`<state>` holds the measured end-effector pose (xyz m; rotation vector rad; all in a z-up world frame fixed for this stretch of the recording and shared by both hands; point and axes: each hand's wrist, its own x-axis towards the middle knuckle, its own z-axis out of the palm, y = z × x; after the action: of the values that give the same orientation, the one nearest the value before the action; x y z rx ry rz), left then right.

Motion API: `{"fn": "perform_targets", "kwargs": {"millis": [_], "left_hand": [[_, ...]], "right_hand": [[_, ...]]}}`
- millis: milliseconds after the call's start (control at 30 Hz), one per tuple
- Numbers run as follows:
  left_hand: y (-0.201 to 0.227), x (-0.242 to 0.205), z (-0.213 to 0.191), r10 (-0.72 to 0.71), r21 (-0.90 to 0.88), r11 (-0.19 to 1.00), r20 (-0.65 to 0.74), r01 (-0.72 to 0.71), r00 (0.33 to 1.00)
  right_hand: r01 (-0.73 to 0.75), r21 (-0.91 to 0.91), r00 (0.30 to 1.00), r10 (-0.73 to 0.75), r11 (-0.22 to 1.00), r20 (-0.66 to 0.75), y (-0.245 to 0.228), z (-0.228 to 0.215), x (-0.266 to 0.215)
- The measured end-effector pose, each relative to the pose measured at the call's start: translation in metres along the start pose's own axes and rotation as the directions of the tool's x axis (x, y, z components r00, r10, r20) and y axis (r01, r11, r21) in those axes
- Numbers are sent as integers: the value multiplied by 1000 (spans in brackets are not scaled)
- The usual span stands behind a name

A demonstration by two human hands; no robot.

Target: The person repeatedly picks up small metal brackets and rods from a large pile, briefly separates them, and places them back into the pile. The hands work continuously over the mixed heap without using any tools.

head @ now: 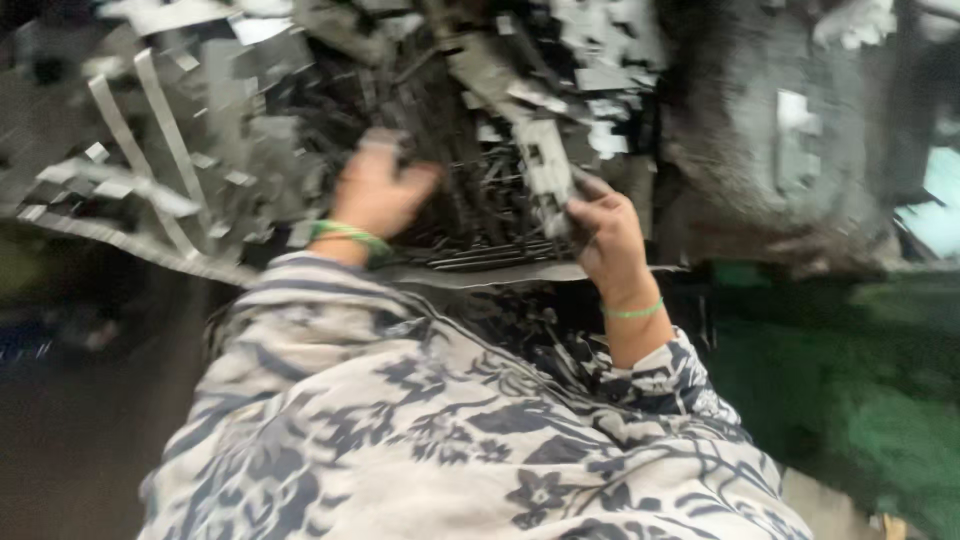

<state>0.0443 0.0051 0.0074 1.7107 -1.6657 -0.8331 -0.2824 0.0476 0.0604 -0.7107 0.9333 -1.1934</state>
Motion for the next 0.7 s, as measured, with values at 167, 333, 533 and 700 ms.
{"fn": "perform_targets", "kwargs": {"millis": [167, 333, 533, 700], "left_hand": [[-100, 20, -66, 32, 635, 737, -377, 233, 926], [-143, 21, -49, 27, 700, 681, -319, 217, 947], [-132, 17, -53, 237, 779, 627, -215, 20, 947], [-82, -3, -23, 481, 172, 877, -307, -449, 821]], "right_hand": [[255, -850, 729, -670, 460, -144, -88, -125, 34], [-223, -966, 715, -695, -129, -72, -141, -207, 51], [-106, -816, 867, -455, -568, 204, -107, -167, 44], [225, -873, 857, -339, -433, 389, -23, -96, 52]]}}
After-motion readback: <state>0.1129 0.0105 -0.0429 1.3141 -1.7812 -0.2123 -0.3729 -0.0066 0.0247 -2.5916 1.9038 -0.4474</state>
